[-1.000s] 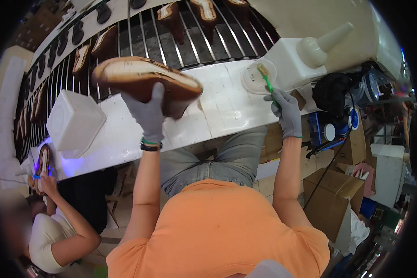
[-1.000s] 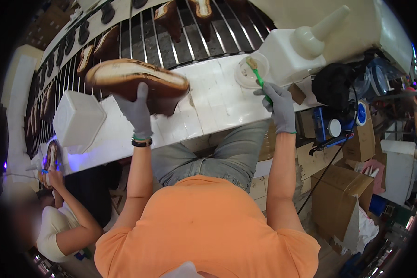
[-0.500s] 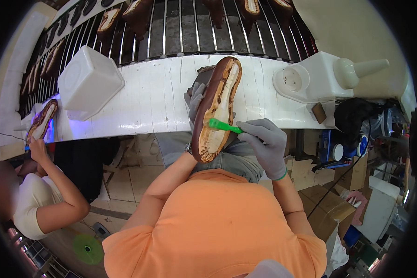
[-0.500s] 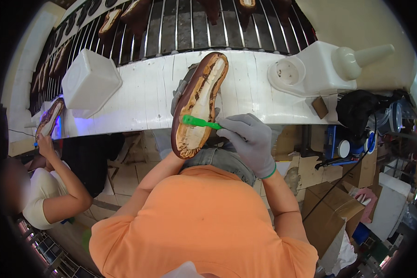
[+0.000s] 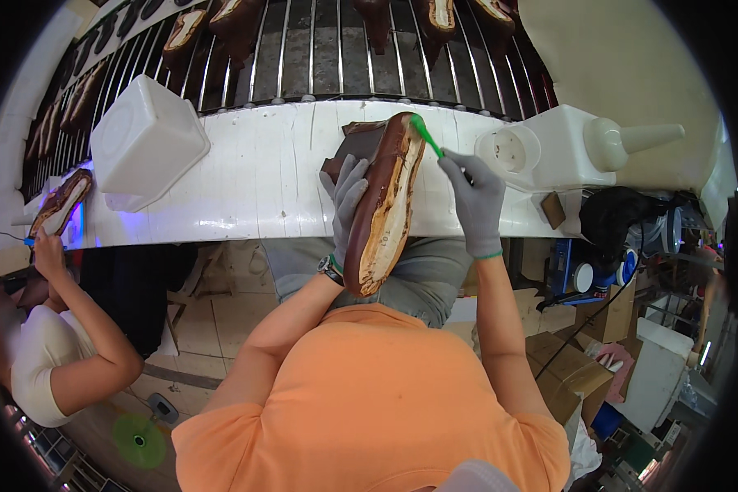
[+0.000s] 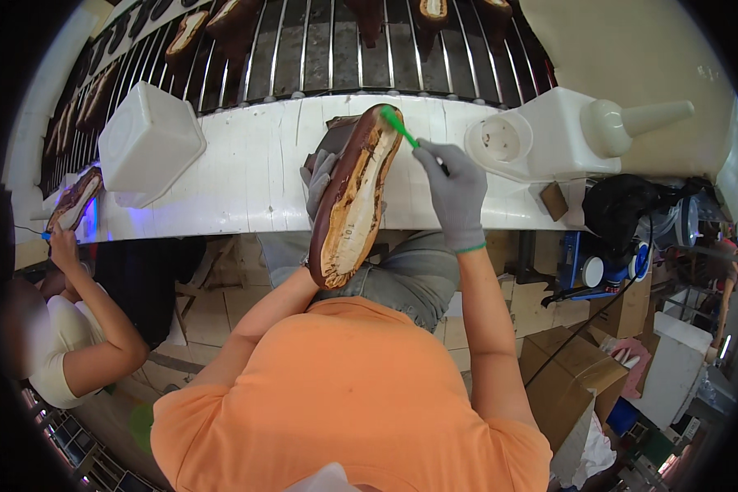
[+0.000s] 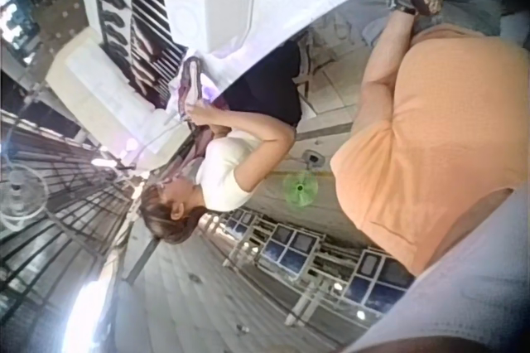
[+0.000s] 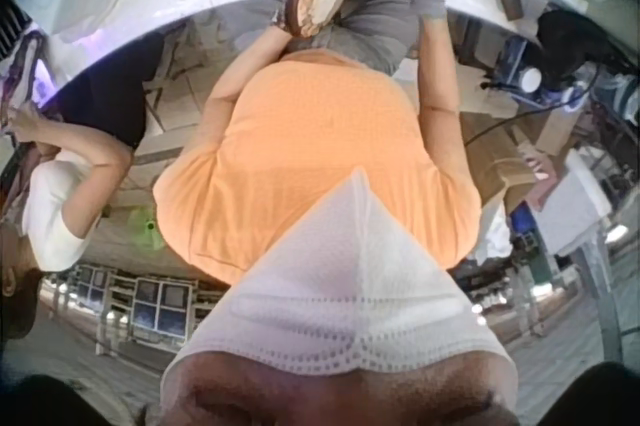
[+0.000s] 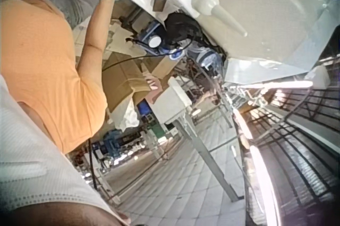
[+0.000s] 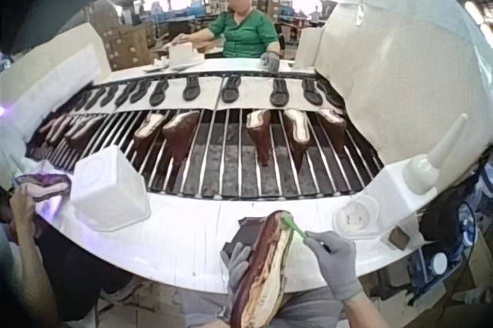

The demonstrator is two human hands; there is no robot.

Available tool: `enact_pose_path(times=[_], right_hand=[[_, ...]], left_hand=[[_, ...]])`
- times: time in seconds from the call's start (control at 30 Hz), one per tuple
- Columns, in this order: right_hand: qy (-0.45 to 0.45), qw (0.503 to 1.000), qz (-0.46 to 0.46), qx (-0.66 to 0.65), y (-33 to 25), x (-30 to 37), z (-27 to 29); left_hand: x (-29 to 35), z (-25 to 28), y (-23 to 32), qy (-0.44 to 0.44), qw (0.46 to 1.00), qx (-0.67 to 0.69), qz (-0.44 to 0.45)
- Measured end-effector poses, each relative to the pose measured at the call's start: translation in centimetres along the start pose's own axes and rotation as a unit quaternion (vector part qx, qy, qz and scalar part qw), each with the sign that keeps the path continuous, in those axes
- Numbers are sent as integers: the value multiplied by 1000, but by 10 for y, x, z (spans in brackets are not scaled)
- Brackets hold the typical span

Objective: The recorder is applying a liquid adhesive using a brush to the soles and edges of shoe uppers on an assembly line.

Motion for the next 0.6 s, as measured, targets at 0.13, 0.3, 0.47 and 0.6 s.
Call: enact_pose_path(times=[0.13,0.3,0.47,0.6], right_hand=[[36,999,10,33,14,-28,3],[-80,994,-67,-43,19,-15,5],[-162,985,-68,1,-13,27,17],[-158,987,31,0,-44,49,23]], left_hand=[[-3,-3,3,22,998,-51,-42],[-5,-6,5,46,995,-70,-62],[-10,-7,3,30,994,-90,-54],[-19,-2,7,25,997,-60,-39]])
Point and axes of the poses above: each hand's wrist, its own x-axis away from the middle knuckle, its own z-axis out of the back of the hand, y = z × x, the point moved 5 cm from there along -x, towards the middle knuckle, and after that the axes turned 9 degrees about -z, right-handed, at the moved point
